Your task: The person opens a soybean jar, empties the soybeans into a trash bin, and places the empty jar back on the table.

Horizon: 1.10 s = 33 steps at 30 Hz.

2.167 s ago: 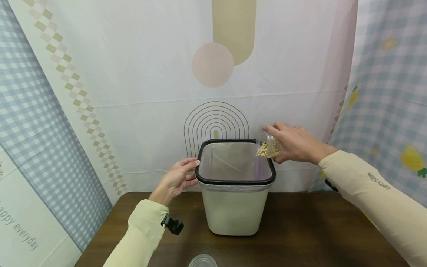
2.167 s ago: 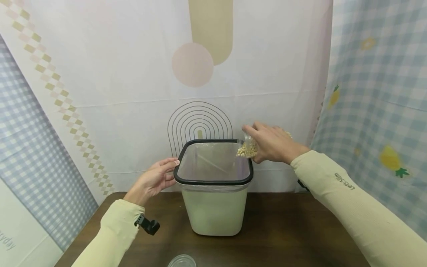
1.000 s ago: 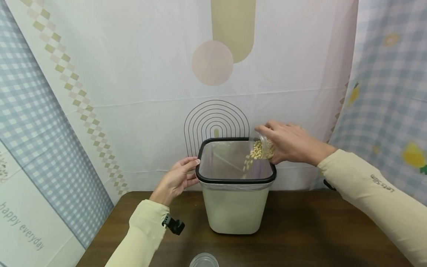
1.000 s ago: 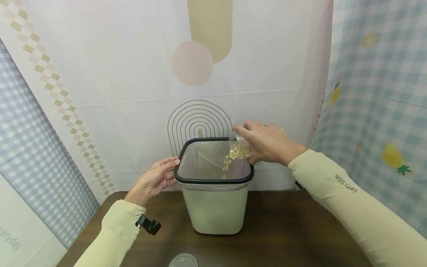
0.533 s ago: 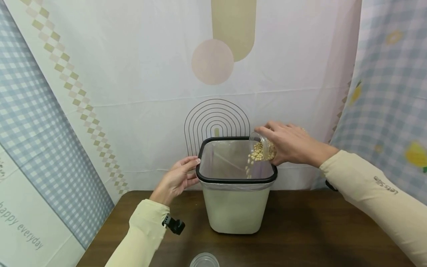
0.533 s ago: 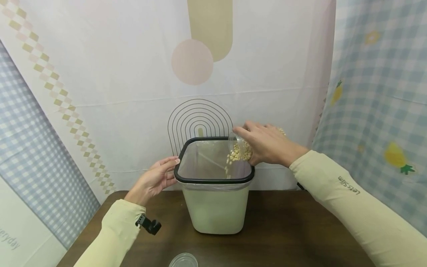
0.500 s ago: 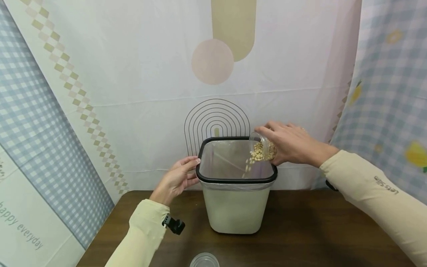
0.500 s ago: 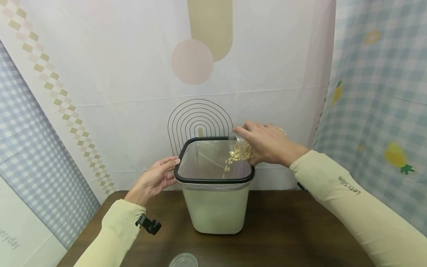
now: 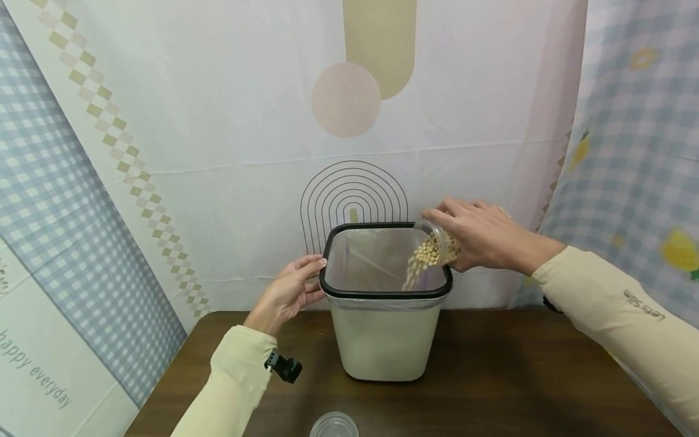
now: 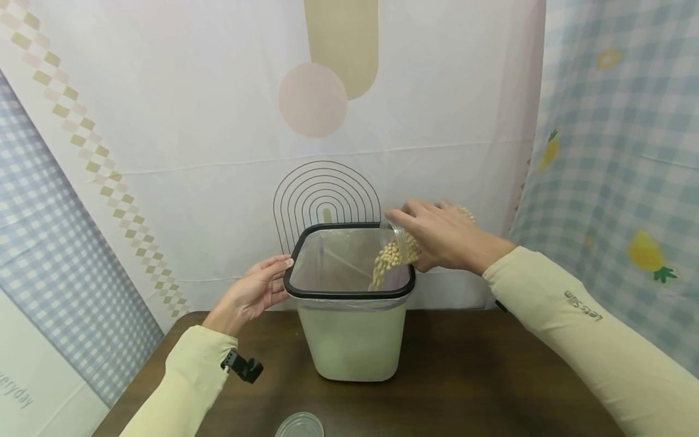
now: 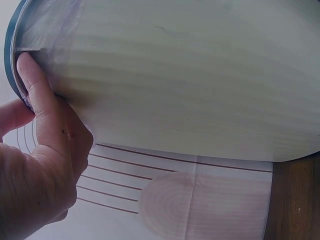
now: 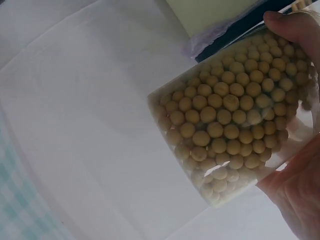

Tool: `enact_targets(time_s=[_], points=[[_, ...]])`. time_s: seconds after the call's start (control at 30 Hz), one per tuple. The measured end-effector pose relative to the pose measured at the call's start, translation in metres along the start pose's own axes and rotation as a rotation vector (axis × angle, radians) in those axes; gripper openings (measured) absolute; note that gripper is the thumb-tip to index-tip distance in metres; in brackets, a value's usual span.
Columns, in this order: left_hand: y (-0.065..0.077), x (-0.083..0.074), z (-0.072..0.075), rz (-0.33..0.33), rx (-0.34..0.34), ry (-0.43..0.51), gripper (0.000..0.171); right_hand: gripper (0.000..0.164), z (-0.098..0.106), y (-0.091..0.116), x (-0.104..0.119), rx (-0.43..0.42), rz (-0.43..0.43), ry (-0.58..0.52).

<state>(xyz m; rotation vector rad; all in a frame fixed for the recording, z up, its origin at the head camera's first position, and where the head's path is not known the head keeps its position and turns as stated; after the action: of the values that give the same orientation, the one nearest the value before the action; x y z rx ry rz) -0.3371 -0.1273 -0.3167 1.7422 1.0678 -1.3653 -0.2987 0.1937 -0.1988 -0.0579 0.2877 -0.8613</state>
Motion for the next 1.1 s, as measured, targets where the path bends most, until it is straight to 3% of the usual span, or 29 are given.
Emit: enact_targets(time_s=[0.73,1.1], points=[[-0.0009,0.0005,0.0007,-0.001,0.004,0.002,0.033,0.104,-0.0021,0.0084,-0.0031,0.008,0.018,0.021],[-0.0019,0.0005,0.0006,0.003,0.008,-0.003,0.039,0.103,-0.0034,0.0082,-0.005,0.0,0.008,0.036]])
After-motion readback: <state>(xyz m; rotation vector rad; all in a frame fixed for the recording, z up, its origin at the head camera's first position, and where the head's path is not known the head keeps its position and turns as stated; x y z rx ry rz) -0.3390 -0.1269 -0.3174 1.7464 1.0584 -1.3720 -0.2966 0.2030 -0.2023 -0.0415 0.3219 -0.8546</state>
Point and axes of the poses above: each hand's wrist, its own y-axis away from the middle knuckle, its own z-axis out of the back of the hand, x = y × z, the point moved 5 cm from there along -y, towards the middle knuckle, and after that the axes turned 12 degrees about x, right-handed, at the moved point
